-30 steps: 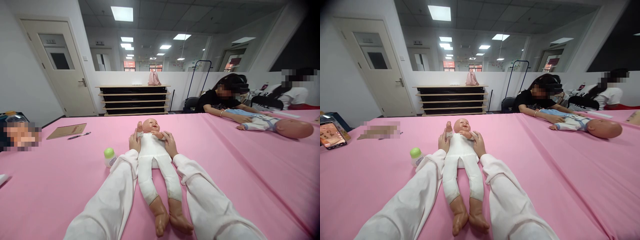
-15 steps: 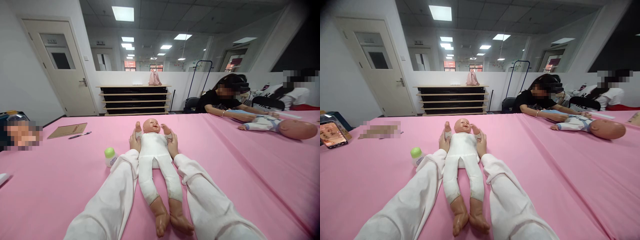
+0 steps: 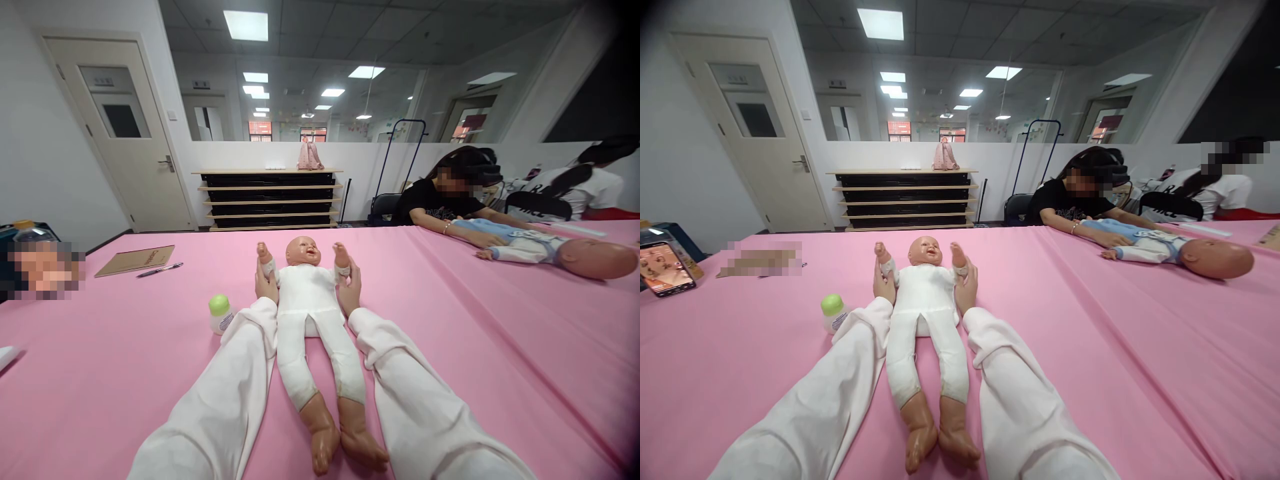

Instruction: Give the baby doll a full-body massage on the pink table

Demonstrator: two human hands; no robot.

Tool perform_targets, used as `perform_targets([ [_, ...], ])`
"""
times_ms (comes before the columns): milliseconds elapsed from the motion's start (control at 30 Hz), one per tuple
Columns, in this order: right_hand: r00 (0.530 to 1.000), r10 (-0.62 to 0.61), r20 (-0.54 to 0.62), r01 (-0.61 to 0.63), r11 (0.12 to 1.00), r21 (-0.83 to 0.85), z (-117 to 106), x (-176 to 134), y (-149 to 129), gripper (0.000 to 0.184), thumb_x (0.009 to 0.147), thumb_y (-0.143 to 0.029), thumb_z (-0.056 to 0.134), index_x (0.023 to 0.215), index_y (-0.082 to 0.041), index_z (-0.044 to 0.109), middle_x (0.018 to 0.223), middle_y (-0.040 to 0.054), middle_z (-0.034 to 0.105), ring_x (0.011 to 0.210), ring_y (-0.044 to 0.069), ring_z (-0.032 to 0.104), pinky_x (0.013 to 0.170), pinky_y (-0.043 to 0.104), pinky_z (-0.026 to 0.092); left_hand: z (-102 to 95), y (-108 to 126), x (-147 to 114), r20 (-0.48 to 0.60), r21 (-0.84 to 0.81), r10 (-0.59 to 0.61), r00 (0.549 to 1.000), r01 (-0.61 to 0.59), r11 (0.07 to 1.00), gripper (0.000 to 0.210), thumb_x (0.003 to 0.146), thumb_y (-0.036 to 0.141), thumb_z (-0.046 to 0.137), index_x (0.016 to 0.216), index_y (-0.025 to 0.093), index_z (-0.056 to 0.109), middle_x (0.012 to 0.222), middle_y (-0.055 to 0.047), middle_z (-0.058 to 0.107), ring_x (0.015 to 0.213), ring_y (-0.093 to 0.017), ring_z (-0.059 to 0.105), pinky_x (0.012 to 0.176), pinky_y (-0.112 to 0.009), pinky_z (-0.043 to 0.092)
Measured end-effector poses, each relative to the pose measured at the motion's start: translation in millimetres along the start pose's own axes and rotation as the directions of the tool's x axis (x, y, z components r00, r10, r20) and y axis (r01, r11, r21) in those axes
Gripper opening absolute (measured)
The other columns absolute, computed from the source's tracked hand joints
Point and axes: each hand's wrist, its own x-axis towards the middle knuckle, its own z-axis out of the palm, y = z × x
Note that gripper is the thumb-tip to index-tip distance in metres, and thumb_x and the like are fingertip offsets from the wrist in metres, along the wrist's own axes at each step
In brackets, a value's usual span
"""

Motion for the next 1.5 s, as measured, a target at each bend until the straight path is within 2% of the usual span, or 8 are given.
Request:
perform_targets([
  [200, 0.901, -0.227, 0.37, 0.262, 0.964, -0.046, 4.0, -6.1, -11.1, 0.049, 0.07, -0.003, 0.035, 0.107, -0.024, 0.059, 0.114, 0.0059, 0.049, 0.11, 0.018, 0.046, 0.098, 0.038, 0.038, 1.7, 6.1, -2.1, 0.228, 0.178, 0.279, 0.933, -0.322, 0.93, 0.053, 0.082, 0.016, 0.042, 0.134, 0.026, 0.036, 0.115, -0.006, 0.052, 0.107, -0.022, 0.046, 0.094, -0.036, 0.037],
  [433, 0.881, -0.235, 0.41, 0.274, 0.961, -0.037, 5.5, -4.2, -8.1, 0.049, 0.07, -0.005, 0.037, 0.109, -0.025, 0.06, 0.112, 0.0054, 0.05, 0.109, 0.018, 0.046, 0.097, 0.039, 0.038, 1.5, 11.7, -5.9, 0.337, 0.352, 0.275, 0.901, -0.391, 0.85, 0.056, 0.076, 0.008, 0.044, 0.125, 0.034, 0.047, 0.116, -0.006, 0.049, 0.107, -0.025, 0.042, 0.091, -0.04, 0.038],
  [600, 0.992, 0.06, 0.112, -0.064, 0.997, 0.036, 8.3, -2.5, 1.8, 0.043, 0.071, -0.015, 0.044, 0.112, -0.02, 0.055, 0.112, 0.007, 0.051, 0.106, 0.018, 0.049, 0.095, 0.037, 0.039, 3.2, 5.3, -0.9, 0.165, 0.139, 0.156, 0.974, -0.18, 0.974, 0.056, 0.078, 0.014, 0.047, 0.132, 0.025, 0.038, 0.118, -0.007, 0.051, 0.112, -0.022, 0.044, 0.098, -0.035, 0.035],
  [833, 0.768, 0.541, -0.342, -0.495, 0.841, 0.218, -3.1, 11.1, 39.6, 0.061, 0.07, -0.029, 0.048, 0.124, -0.011, 0.029, 0.122, 0.016, 0.044, 0.111, 0.02, 0.049, 0.095, 0.038, 0.04, 1.2, -7.2, 6.6, -0.153, -0.056, -0.293, 0.944, 0.288, 0.956, 0.062, 0.085, 0.027, 0.042, 0.137, 0.007, 0.013, 0.132, -0.02, 0.039, 0.117, -0.028, 0.045, 0.091, -0.037, 0.043],
  [933, 0.794, 0.488, -0.363, -0.445, 0.873, 0.2, -4.5, 10.4, 37.3, 0.061, 0.072, -0.033, 0.048, 0.126, -0.016, 0.025, 0.126, 0.0143, 0.041, 0.114, 0.018, 0.047, 0.095, 0.035, 0.04, 0.4, -6.2, 5.7, -0.156, -0.057, -0.271, 0.95, 0.265, 0.963, 0.064, 0.085, 0.028, 0.042, 0.138, 0.011, 0.009, 0.137, -0.016, 0.034, 0.122, -0.024, 0.041, 0.094, -0.034, 0.041],
  [1133, 0.998, 0.005, -0.061, -0.003, 1.0, 0.031, 4.3, 0.5, 1.7, 0.051, 0.076, -0.02, 0.046, 0.126, -0.021, 0.037, 0.122, 0.0082, 0.046, 0.114, 0.018, 0.045, 0.097, 0.039, 0.037, 1.0, 4.7, 0.3, 0.017, 0.016, -0.036, 0.999, 0.036, 0.999, 0.062, 0.082, 0.027, 0.046, 0.138, 0.023, 0.021, 0.126, -0.006, 0.048, 0.112, -0.021, 0.048, 0.093, -0.032, 0.04],
  [1333, 0.855, -0.27, 0.443, 0.33, 0.942, -0.063, 9.7, -0.2, -12.7, 0.05, 0.073, -0.003, 0.035, 0.111, -0.026, 0.059, 0.116, 0.0054, 0.05, 0.111, 0.019, 0.045, 0.096, 0.041, 0.038, 2.0, 12.9, -5.9, 0.296, 0.328, 0.271, 0.916, -0.364, 0.872, 0.054, 0.08, 0.013, 0.041, 0.131, 0.029, 0.039, 0.116, -0.006, 0.05, 0.106, -0.024, 0.042, 0.09, -0.037, 0.038],
  [1500, 0.812, -0.292, 0.506, 0.37, 0.927, -0.058, 12.9, 0.2, -12.3, 0.049, 0.075, -0.004, 0.036, 0.11, -0.028, 0.06, 0.116, 0.0049, 0.05, 0.11, 0.019, 0.045, 0.097, 0.042, 0.036, 1.8, 15.7, -7.9, 0.367, 0.396, 0.271, 0.89, -0.413, 0.82, 0.055, 0.078, 0.01, 0.043, 0.126, 0.037, 0.044, 0.119, -0.004, 0.049, 0.105, -0.026, 0.04, 0.085, -0.039, 0.04],
])
